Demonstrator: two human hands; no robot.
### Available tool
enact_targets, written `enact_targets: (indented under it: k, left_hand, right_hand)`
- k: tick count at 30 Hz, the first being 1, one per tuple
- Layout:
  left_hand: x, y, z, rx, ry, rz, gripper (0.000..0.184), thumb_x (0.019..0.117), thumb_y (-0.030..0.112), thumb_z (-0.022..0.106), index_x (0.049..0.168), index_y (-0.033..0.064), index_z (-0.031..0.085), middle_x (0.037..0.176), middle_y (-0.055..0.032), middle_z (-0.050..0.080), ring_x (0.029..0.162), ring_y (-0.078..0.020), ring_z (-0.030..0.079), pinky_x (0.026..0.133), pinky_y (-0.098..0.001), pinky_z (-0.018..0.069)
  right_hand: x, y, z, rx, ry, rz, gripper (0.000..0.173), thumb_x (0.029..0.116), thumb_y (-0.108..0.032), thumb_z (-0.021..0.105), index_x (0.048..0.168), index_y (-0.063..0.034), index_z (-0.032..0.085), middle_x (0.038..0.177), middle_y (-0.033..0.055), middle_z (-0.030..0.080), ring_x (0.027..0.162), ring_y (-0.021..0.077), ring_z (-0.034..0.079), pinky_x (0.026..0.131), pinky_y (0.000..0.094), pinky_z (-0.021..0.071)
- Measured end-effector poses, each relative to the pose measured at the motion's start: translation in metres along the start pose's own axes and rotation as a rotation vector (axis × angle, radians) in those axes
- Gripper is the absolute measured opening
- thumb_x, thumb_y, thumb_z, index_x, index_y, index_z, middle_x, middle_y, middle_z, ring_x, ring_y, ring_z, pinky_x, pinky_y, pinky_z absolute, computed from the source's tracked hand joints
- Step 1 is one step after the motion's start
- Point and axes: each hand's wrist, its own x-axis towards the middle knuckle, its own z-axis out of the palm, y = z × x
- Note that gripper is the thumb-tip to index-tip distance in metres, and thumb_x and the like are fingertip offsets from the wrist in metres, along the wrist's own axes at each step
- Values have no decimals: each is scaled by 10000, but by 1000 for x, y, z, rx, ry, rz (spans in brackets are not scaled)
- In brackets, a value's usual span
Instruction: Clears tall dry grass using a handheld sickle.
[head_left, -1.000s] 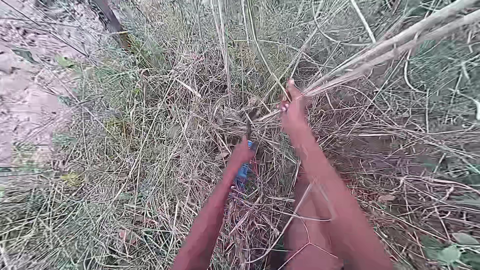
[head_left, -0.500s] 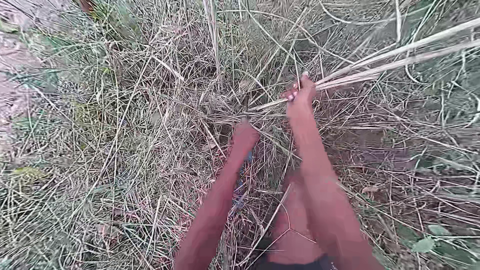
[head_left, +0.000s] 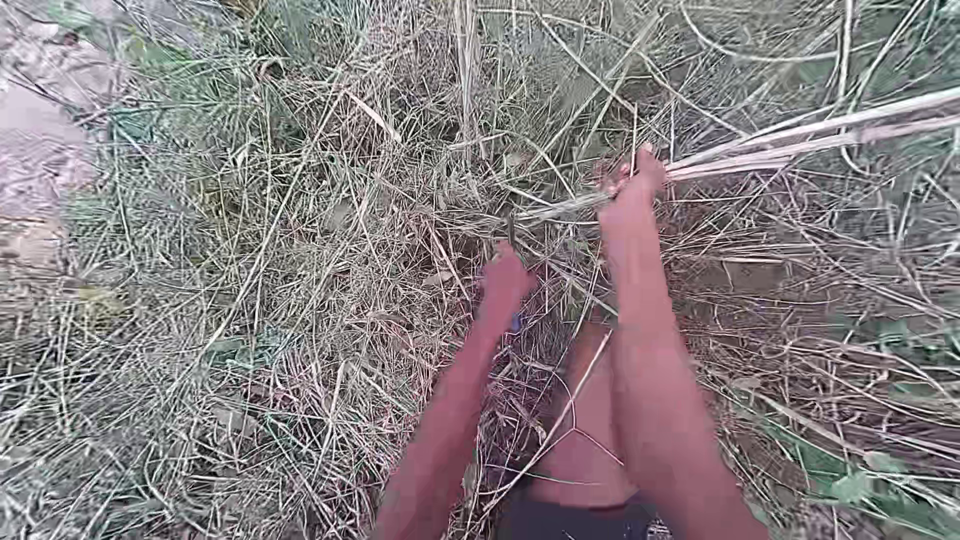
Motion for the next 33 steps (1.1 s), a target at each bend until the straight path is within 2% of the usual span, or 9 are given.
enact_targets:
  k: [5, 8, 13, 15, 19, 21, 26, 29, 33]
  left_hand:
    - [-103, -89, -2, -145, -20, -56, 679, 1017, 114, 552, 1575, -26, 191, 1087, -252, 650, 892, -328, 709, 831, -482, 579]
    - [-66, -55, -18, -6, 9, -23, 708, 995, 143, 603, 1583, -3, 236, 1191, -305, 635, 1104, -438, 656, 951, -588, 516]
    - [9, -6, -12, -13, -35, 69, 757, 951, 153, 683, 1548, -56, 268, 1278, -355, 597, 1162, -492, 630, 975, -641, 505]
    - [-39, -27, -3, -33, -119, 1, 714, 995, 156, 620, 1570, -18, 236, 1217, -290, 632, 1070, -393, 678, 941, -540, 538]
    - [-126, -65, 0, -58, -115, -77, 685, 1002, 133, 577, 1578, -2, 232, 1088, -252, 666, 985, -370, 694, 883, -519, 553]
    - [-87, -52, 2, -2, -115, -39, 681, 997, 127, 591, 1579, 6, 259, 1202, -293, 640, 1106, -420, 659, 960, -561, 517]
    - [1, -14, 9, 71, -23, 46, 686, 938, 135, 649, 1539, 3, 347, 1259, -342, 614, 1162, -508, 624, 939, -678, 498]
    - [-42, -22, 6, 63, -63, 2, 676, 975, 153, 646, 1550, -1, 325, 1292, -323, 599, 1200, -473, 609, 990, -630, 484]
    - [-145, -63, 7, 13, -54, -123, 718, 1003, 149, 609, 1587, -4, 220, 1130, -286, 664, 1063, -437, 673, 935, -573, 524]
  right_hand:
    - [-12, 8, 17, 52, -102, -2, 371, 1129, -242, 330, 774, -167, 405, 534, -75, 334, 392, 31, 288, 411, 174, 327]
    - [-19, 6, 29, 55, -82, -33, 373, 1126, -247, 356, 767, -165, 415, 535, -75, 358, 390, 26, 294, 403, 173, 306]
    - [-10, 1, 4, 10, 26, -41, 333, 1126, -278, 336, 832, -159, 435, 595, -61, 388, 440, 44, 346, 451, 190, 363]
    - [-3, 0, -2, 20, -15, -20, 369, 1128, -285, 315, 787, -178, 407, 554, -68, 355, 427, 49, 330, 453, 199, 361]
    - [-30, -2, -4, 70, -108, -15, 458, 1132, -259, 282, 690, -194, 388, 466, -91, 309, 368, 28, 277, 399, 180, 292]
    - [-28, -6, -13, 84, -70, -53, 405, 1132, -247, 289, 747, -183, 400, 504, -85, 329, 383, 27, 293, 407, 174, 319]
    - [-18, -10, -27, 87, -67, -43, 442, 1131, -247, 290, 705, -188, 394, 486, -85, 333, 389, 35, 314, 427, 181, 324]
    - [-21, -13, -23, 96, -73, -63, 450, 1129, -250, 299, 695, -183, 395, 473, -86, 329, 380, 34, 296, 422, 187, 313]
    - [-21, -16, -9, 152, -68, -33, 439, 1136, -272, 265, 720, -186, 374, 477, -81, 305, 368, 51, 284, 406, 206, 335]
